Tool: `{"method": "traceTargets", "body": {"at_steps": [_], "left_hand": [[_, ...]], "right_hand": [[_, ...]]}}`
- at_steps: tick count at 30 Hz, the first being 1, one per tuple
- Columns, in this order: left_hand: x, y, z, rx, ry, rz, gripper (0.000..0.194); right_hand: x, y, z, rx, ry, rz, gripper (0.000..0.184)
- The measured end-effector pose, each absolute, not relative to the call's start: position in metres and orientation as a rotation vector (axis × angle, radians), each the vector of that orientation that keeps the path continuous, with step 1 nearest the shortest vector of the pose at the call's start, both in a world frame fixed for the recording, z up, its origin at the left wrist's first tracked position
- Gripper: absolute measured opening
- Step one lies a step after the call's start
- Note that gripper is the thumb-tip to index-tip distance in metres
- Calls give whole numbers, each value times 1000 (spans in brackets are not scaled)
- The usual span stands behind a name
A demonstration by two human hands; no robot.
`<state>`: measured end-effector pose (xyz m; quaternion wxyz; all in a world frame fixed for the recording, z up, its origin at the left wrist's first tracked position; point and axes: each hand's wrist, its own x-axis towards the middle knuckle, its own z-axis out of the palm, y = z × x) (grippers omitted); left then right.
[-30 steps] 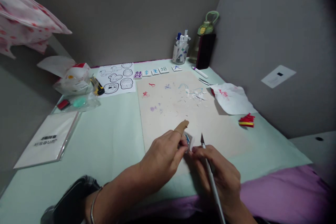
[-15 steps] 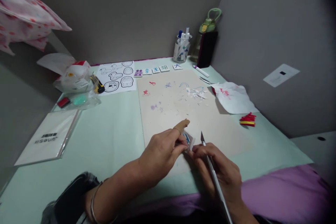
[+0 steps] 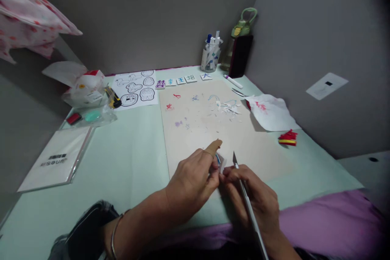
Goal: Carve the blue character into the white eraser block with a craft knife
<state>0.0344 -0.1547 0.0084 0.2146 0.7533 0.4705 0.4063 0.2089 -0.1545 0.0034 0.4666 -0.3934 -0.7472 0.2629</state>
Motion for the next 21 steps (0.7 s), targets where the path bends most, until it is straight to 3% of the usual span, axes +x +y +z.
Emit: {"method": "traceTargets", "body": {"at_steps": [2, 7, 12, 21], "left_hand": [[36, -154, 8, 2045, 1329, 1135, 59], [37, -150, 9, 1785, 1317, 1195, 27], [37, -147, 14, 1559, 1308, 1114, 59], [38, -149, 23, 1443, 1142, 1066, 57]], "right_hand": [[208, -154, 4, -1012, -1778, 680, 17], [209, -153, -1, -1106, -1623, 806, 18], [209, -152, -2, -1142, -1512, 942, 18], [210, -148, 1, -1162, -1370, 1078, 17]]}}
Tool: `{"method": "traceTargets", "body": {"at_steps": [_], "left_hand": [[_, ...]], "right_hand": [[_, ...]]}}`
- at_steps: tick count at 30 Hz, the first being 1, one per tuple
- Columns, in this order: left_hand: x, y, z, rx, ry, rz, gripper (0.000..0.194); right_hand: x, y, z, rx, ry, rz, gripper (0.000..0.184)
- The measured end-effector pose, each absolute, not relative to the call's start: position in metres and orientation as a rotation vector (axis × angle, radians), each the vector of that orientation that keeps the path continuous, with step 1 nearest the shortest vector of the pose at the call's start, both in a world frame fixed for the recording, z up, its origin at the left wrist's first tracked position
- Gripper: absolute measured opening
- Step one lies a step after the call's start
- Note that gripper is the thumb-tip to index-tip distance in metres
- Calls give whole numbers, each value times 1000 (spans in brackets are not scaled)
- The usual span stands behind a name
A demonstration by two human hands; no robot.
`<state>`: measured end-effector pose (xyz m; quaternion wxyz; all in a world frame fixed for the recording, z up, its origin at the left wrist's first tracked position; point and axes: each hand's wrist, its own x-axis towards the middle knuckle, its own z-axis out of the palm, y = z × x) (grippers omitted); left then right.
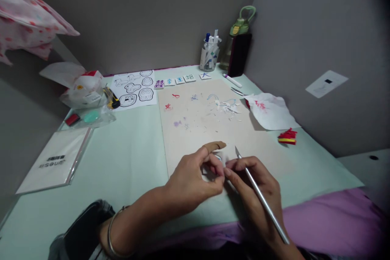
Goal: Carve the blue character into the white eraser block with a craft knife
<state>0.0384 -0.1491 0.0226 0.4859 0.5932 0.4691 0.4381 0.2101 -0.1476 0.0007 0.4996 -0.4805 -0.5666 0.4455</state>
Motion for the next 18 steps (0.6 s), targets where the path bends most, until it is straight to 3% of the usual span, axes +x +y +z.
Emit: {"method": "traceTargets", "body": {"at_steps": [11, 18], "left_hand": [[25, -142, 29, 1203, 1222, 1259, 46], [29, -150, 21, 1559, 1194, 1277, 47]], "right_hand": [[211, -145, 2, -1163, -1234, 1159, 24], [212, -146, 1, -1152, -1227, 1179, 23]]}}
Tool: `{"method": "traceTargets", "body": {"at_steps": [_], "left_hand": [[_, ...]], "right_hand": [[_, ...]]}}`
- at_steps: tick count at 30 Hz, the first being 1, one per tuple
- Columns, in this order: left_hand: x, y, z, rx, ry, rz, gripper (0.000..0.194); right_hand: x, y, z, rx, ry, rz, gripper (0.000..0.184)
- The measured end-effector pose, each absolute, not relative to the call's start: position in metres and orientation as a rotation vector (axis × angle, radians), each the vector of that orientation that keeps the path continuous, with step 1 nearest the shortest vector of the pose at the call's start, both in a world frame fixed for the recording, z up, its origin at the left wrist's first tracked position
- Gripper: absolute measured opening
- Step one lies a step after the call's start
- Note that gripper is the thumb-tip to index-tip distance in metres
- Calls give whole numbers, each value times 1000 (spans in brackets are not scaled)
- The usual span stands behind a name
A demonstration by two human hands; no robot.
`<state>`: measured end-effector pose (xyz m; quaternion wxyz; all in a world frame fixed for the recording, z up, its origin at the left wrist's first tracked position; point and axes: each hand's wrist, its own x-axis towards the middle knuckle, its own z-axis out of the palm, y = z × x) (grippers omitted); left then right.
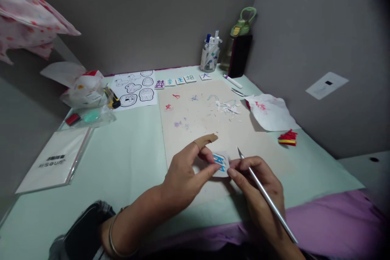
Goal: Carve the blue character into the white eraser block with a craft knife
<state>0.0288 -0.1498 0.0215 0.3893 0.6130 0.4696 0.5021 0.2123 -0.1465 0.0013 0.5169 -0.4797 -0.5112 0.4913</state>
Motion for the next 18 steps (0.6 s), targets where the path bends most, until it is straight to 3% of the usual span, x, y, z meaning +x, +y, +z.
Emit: {"method": "traceTargets", "body": {"at_steps": [4, 9, 14, 18], "left_hand": [[27, -149, 20, 1903, 1183, 1273, 53], [19, -145, 18, 2062, 1209, 1029, 90], [15, -144, 9, 2092, 1223, 911, 86], [16, -145, 4, 2079, 1239, 874, 80]], "right_hand": [[211, -145, 4, -1154, -1240, 1175, 22], [210, -144, 3, -1195, -1307, 1123, 21], [215, -146, 1, -1296, -1494, 915, 10], [226, -147, 2, -1317, -1557, 725, 20]]}}
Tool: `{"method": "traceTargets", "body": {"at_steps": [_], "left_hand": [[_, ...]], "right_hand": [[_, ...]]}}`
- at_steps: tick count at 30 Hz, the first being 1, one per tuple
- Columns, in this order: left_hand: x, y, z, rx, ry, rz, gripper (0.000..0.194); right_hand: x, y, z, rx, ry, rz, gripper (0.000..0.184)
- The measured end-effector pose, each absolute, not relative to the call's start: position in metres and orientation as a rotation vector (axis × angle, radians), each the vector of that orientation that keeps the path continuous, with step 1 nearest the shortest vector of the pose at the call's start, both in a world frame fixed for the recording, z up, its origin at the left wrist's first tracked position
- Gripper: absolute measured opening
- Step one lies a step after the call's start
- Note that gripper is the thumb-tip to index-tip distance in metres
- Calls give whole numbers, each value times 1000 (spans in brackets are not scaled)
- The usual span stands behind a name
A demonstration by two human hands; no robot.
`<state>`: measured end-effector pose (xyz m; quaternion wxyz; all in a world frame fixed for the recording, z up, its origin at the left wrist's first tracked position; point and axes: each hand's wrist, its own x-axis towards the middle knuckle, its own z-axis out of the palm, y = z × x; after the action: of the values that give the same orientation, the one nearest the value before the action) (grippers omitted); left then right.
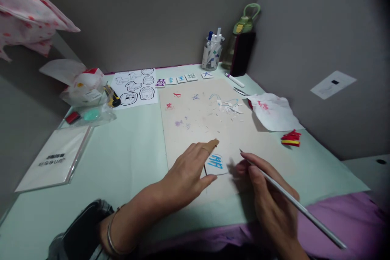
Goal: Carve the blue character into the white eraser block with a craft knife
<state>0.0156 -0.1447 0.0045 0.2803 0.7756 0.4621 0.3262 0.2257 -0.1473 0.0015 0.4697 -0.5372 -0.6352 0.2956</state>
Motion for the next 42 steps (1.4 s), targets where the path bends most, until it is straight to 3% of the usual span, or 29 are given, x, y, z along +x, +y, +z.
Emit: {"method": "traceTargets", "body": {"at_steps": [4, 9, 14, 42], "left_hand": [[16, -146, 2, 2072, 1263, 877, 80], [17, -144, 0, 2047, 1290, 884, 79], [18, -144, 0, 2029, 1294, 861, 75], [17, -146, 1, 1987, 1337, 846, 71]], "right_hand": [[234, -150, 1, -1170, -1713, 628, 18], [233, -154, -6, -1339, -1656, 667, 7], [231, -148, -7, -1363, -1665, 805, 17], [228, -151, 8, -1361, -1778, 814, 18]]}}
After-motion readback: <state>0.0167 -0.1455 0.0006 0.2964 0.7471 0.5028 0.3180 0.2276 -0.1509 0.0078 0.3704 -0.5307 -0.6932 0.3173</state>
